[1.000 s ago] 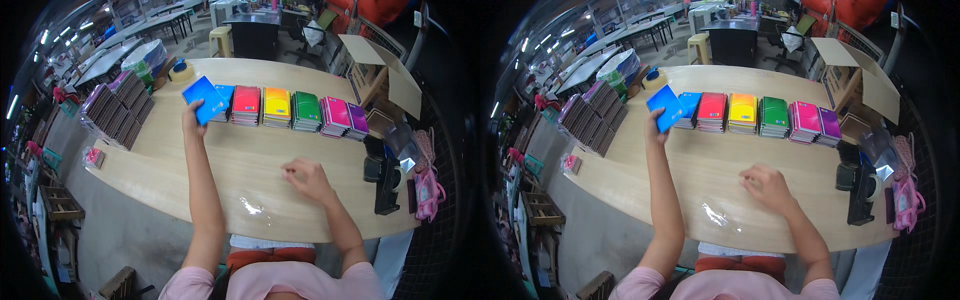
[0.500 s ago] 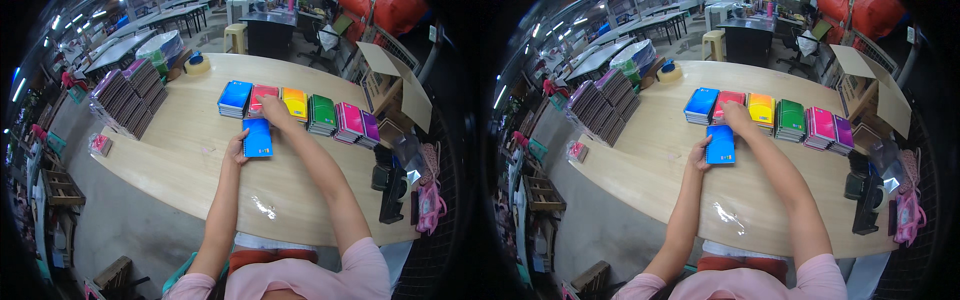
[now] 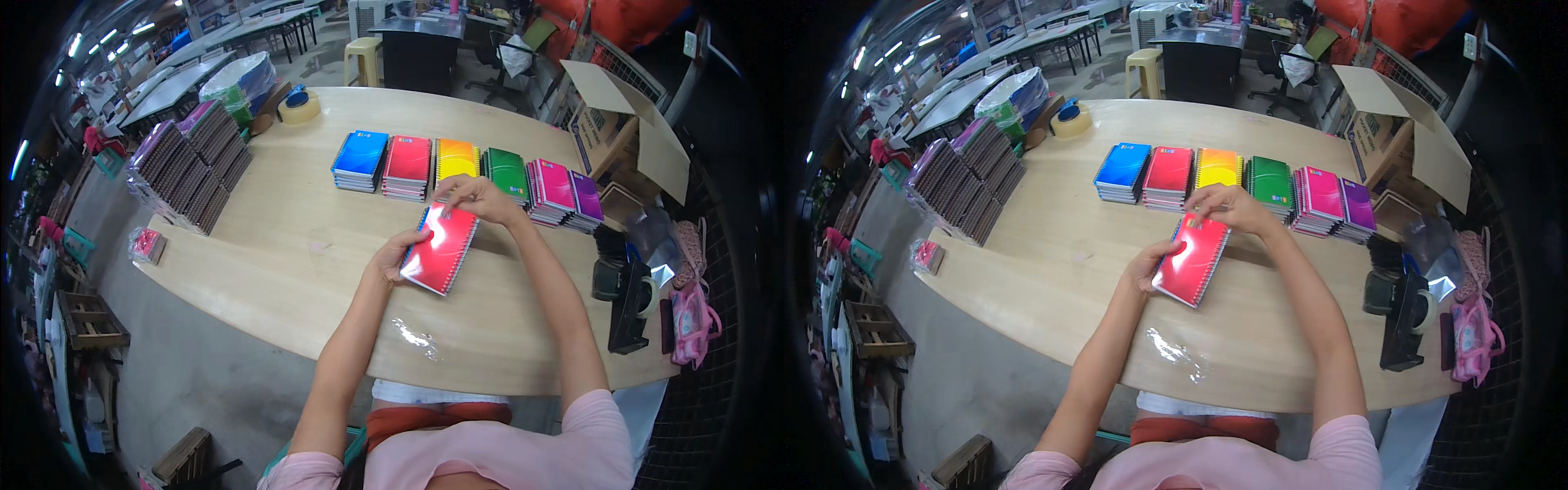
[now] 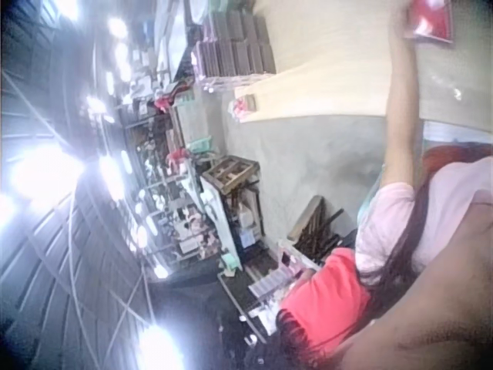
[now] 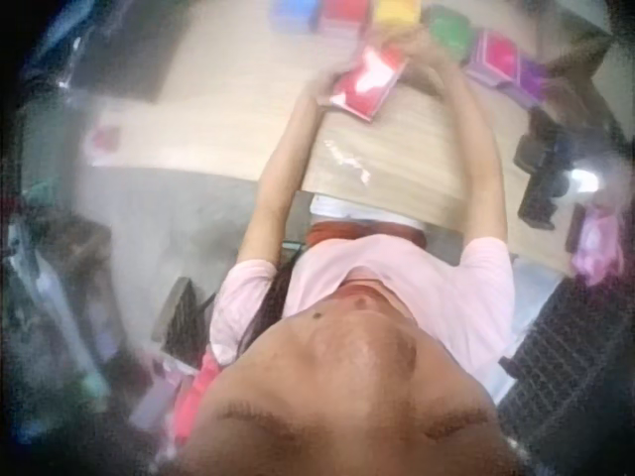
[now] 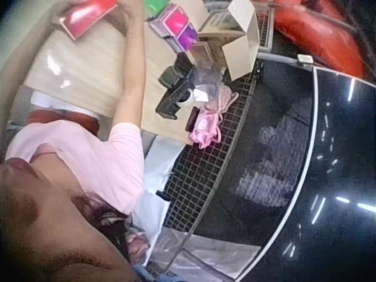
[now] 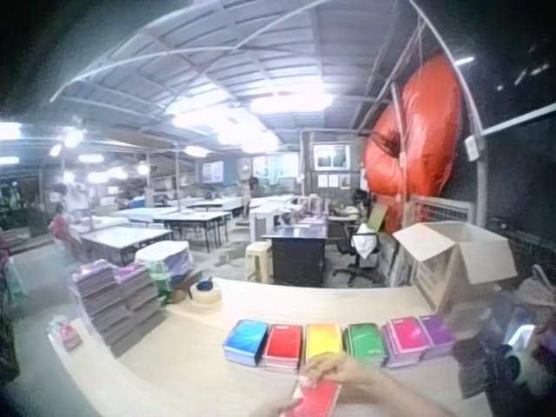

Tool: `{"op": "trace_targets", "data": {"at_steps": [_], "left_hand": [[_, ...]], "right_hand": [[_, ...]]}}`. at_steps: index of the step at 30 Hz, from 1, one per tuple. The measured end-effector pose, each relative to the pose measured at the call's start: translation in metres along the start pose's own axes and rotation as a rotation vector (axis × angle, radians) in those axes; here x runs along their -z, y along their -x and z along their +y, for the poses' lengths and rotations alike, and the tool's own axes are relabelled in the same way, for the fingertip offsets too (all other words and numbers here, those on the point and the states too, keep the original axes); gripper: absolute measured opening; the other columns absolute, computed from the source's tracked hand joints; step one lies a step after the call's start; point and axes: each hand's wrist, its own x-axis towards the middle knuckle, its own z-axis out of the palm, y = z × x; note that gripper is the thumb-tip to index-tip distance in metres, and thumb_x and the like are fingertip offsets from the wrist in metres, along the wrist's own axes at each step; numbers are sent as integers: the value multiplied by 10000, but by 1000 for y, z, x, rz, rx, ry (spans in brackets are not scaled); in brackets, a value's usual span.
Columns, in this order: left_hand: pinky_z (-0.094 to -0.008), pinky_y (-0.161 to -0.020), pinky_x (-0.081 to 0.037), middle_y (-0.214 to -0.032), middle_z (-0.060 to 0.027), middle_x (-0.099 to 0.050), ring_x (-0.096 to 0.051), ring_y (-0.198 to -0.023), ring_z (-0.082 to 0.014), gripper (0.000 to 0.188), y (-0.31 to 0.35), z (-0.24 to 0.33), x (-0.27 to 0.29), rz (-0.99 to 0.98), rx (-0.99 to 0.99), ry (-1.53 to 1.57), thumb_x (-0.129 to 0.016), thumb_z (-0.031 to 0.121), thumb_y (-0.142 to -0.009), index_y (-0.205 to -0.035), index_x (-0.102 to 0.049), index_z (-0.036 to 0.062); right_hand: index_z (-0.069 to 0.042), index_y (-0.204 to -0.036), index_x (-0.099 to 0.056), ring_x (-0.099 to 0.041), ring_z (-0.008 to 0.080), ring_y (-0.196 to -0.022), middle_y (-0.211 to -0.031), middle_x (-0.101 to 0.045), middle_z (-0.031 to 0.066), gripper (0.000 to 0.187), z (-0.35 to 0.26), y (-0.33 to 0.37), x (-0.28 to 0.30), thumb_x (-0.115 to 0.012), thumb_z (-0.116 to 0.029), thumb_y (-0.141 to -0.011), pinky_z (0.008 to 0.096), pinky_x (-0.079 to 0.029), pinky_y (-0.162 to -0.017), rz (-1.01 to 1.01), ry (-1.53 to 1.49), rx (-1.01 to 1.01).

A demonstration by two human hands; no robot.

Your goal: The person places small notebooks into plastic bags, folds the plastic over, and seals them with tape from a dispenser.

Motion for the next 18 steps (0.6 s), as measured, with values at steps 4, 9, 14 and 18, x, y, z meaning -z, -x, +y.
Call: {"op": "trace_targets", "data": {"at_steps": [4, 9, 14, 18], "left_hand": [[-487, -970, -537, -1297, -245, -578, -630, -1140, -331, 445, -18, -10, -11, -58, 28, 104, -537, 211, -999, -1332, -446, -71], [-537, -1017, -493, -1365, -234, -528, -582, -1206, -360, 525, -24, -16, -13, 106, -136, 181, -515, 305, -1016, -1413, -376, -9], [-526, -1038, -478, -1376, -219, -522, -548, -1250, -354, 543, -17, -30, -25, 232, -184, 43, -455, 380, -1029, -1427, -375, 20], [-503, -1032, -487, -1358, -209, -536, -552, -1249, -338, 556, -15, -38, -30, 57, -311, 177, -447, 420, -1023, -1406, -400, 19]], "right_hand": [[-58, -1125, -715, -587, 283, -1178, -1280, -610, 157, 335, 28, 12, 21, -625, -18, -805, 376, -458, -1005, 460, 546, -160], [-55, -1124, -689, -646, 325, -969, -1045, -645, 130, 301, 49, 0, -7, -658, -66, -824, 413, -534, -847, 406, 885, -251], [-54, -1086, -707, -675, 307, -894, -959, -681, 131, 279, 20, 16, 2, -635, -12, -820, 404, -538, -804, 672, 730, -93], [-60, -984, -714, -675, 336, -924, -991, -694, 145, 200, -41, 46, -61, -638, -24, -802, 419, -536, -861, 521, 897, 167]]}}
